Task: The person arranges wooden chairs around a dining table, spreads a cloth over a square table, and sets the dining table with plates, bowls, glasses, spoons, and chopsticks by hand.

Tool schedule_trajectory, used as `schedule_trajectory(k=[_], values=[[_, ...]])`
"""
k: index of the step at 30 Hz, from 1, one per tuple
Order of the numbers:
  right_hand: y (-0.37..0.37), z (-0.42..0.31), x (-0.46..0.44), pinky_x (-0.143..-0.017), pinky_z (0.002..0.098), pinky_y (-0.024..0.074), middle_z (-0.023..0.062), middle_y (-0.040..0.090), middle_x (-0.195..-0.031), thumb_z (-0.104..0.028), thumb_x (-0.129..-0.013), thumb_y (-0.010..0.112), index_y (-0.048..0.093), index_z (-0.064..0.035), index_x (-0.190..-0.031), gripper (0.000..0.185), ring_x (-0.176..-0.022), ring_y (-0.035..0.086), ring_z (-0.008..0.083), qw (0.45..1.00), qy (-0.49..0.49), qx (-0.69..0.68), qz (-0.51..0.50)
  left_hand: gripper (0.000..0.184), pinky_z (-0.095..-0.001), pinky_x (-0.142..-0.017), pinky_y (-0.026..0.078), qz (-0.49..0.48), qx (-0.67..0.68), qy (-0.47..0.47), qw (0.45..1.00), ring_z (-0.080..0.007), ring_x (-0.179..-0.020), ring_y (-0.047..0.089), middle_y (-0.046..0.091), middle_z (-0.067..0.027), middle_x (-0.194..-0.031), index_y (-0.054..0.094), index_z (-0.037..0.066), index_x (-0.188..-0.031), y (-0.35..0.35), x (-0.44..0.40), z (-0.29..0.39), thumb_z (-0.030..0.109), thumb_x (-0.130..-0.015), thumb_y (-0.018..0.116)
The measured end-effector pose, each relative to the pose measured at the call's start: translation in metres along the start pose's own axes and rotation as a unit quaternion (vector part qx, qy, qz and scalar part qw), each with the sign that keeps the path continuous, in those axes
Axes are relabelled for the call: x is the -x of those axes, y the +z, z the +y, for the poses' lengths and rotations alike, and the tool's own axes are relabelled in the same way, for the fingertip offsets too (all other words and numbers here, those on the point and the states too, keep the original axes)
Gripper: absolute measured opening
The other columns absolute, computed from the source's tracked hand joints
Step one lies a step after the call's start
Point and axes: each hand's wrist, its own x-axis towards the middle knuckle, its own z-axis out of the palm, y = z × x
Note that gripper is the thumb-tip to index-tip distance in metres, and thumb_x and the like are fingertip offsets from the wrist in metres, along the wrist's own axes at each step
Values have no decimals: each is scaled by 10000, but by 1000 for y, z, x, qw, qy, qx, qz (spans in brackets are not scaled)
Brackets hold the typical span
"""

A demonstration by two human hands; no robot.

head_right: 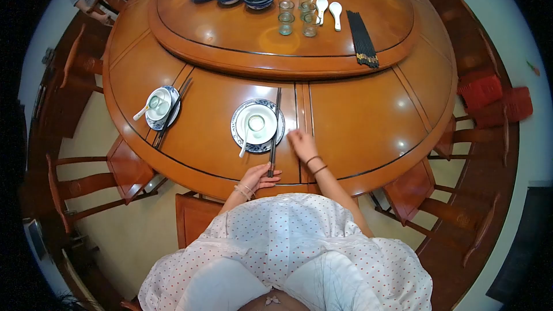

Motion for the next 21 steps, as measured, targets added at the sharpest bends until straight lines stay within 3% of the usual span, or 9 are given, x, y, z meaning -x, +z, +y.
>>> schedule_trajectory(k=[1,4,6,7,10,11,13,14,21], values=[[-4,22,-25,-606,302,439,125,580,-695,-286,-815,491,532,5,-829,294,-644,556,197,998,23,-1,56,349,-274,-624,501,0,-11,10,1000,-199,-848,582,565,-128,-981,462,44,-1048,-2,1,-1,321,-836,465],[-46,-28,-88,-387,249,420,61,520,-695,-415,-812,456,447,-25,-861,393,-575,536,145,953,197,-224,45,386,-269,-624,497,65,-67,39,995,-180,-838,577,559,-121,-993,435,14,-1090,-4,17,-1,299,-833,478],[-59,-34,-131,-502,284,459,149,558,-930,-590,-776,343,291,11,-1169,720,-678,581,193,913,249,-318,64,401,-257,-615,493,100,-88,78,988,-168,-818,574,562,-111,-982,425,7,-1103,-15,29,-7,295,-831,483],[-61,-35,-154,-562,298,464,180,539,-1015,-622,-771,283,249,17,-1208,775,-700,590,207,894,299,-329,60,416,-245,-607,488,129,-113,116,978,-157,-797,572,565,-101,-970,415,-1,-1117,-20,39,-8,291,-830,487],[-59,-21,-197,-388,248,431,186,575,-916,-630,-778,170,314,20,-1156,765,-567,599,234,907,341,-247,-1,364,-208,-562,459,210,-92,170,958,-120,-745,559,577,-83,-930,441,4,-1083,-38,63,-16,235,-815,523],[-58,-15,-205,-383,252,417,174,555,-978,-593,-800,187,399,-35,-1106,670,-674,606,221,887,392,-242,9,345,-199,-545,449,253,-86,204,942,-108,-729,556,584,-78,-910,449,4,-1071,-45,69,-18,210,-808,535],[-48,-16,-209,-354,249,401,199,549,-965,-586,-804,193,389,-31,-1107,663,-634,607,222,879,387,-252,120,314,-188,-523,436,326,-112,259,902,-84,-691,548,596,-67,-867,454,6,-1054,-53,80,-15,167,-800,544],[-47,-15,-210,-320,252,389,188,589,-750,-547,-818,260,363,-9,-1086,610,-411,532,202,861,385,-292,156,302,-173,-501,421,362,-113,291,879,-62,-626,538,576,-38,-757,467,-22,-1020,-56,84,-9,155,-792,557],[-71,-13,-206,-308,245,327,99,537,-652,-486,-830,342,377,-62,-1059,483,-455,546,184,866,375,-288,162,218,-189,-597,426,395,-126,380,827,-85,-714,539,581,-72,-853,466,-8,-1034,-5,103,79,99,-844,453]])
